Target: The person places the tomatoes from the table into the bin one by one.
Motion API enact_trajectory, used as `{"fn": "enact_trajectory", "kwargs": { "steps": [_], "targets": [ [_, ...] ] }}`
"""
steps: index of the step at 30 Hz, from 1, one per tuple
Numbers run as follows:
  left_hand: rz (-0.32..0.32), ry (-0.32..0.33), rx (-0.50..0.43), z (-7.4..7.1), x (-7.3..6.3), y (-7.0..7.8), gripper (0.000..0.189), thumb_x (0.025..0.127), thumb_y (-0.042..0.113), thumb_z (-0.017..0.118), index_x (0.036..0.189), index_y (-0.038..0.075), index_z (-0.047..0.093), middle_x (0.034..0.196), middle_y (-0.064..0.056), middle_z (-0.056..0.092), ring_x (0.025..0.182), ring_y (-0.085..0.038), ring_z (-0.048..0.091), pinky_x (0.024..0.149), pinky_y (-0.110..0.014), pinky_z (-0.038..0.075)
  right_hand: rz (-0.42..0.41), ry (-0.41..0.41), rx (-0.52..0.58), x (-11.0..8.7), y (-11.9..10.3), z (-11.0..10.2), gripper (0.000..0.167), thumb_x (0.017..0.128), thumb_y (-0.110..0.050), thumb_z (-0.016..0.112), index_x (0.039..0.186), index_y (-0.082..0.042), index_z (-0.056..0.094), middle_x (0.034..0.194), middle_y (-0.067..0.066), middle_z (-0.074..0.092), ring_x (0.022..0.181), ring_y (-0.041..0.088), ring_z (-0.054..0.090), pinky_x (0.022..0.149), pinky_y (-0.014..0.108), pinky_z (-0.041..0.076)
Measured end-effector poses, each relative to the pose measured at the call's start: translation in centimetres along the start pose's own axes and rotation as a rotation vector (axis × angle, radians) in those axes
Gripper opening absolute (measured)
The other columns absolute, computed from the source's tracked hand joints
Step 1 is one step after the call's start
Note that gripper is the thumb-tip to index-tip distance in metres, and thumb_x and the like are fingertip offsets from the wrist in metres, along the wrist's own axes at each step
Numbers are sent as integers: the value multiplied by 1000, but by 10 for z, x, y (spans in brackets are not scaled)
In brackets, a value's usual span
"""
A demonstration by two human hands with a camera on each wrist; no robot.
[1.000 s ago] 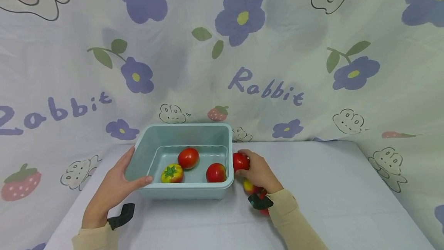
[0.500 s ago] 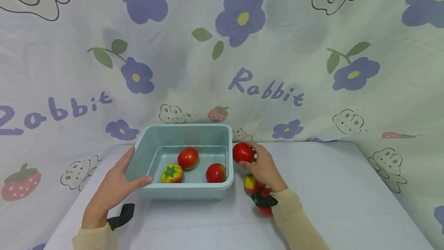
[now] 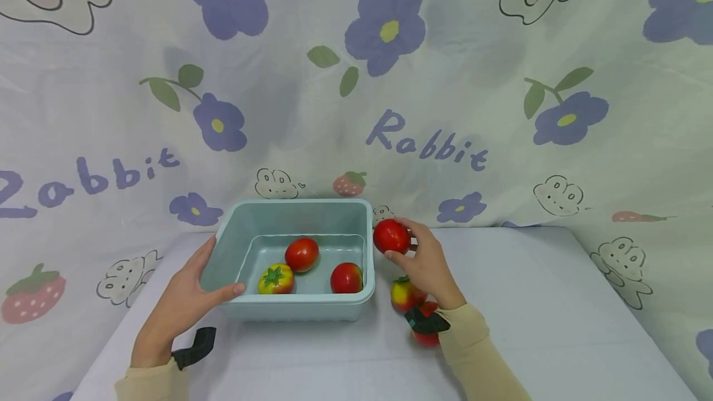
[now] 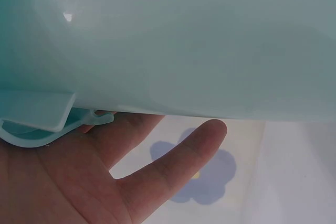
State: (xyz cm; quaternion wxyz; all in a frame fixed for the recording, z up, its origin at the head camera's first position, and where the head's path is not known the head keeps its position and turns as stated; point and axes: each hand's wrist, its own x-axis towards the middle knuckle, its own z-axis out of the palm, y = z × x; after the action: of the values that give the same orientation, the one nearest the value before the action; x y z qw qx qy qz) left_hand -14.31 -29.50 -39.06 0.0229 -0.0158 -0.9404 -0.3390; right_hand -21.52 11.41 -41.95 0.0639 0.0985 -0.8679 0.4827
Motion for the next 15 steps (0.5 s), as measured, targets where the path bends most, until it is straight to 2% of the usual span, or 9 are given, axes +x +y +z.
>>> {"fn": "enact_trajectory", "kwargs": {
  "steps": [6,15],
  "targets": [
    [5,3,1,0,0,-1,115,85,45,79,162,6,2,164,-28,10,142,-57,21,101,-81,26,-64,47,22,-1,-4,-3,71,83,-15,84,146,-18,50,142,8,52,125,29,51,95,46,55],
    [2,4,6,1,0,-2,115,85,45,78,162,7,2,164,-29,11,141,-57,22,100,-81,26,-145,109,45,-6,-13,-6,72,83,-15,84,147,-22,51,144,6,52,126,28,52,96,48,55]
  ]
}}
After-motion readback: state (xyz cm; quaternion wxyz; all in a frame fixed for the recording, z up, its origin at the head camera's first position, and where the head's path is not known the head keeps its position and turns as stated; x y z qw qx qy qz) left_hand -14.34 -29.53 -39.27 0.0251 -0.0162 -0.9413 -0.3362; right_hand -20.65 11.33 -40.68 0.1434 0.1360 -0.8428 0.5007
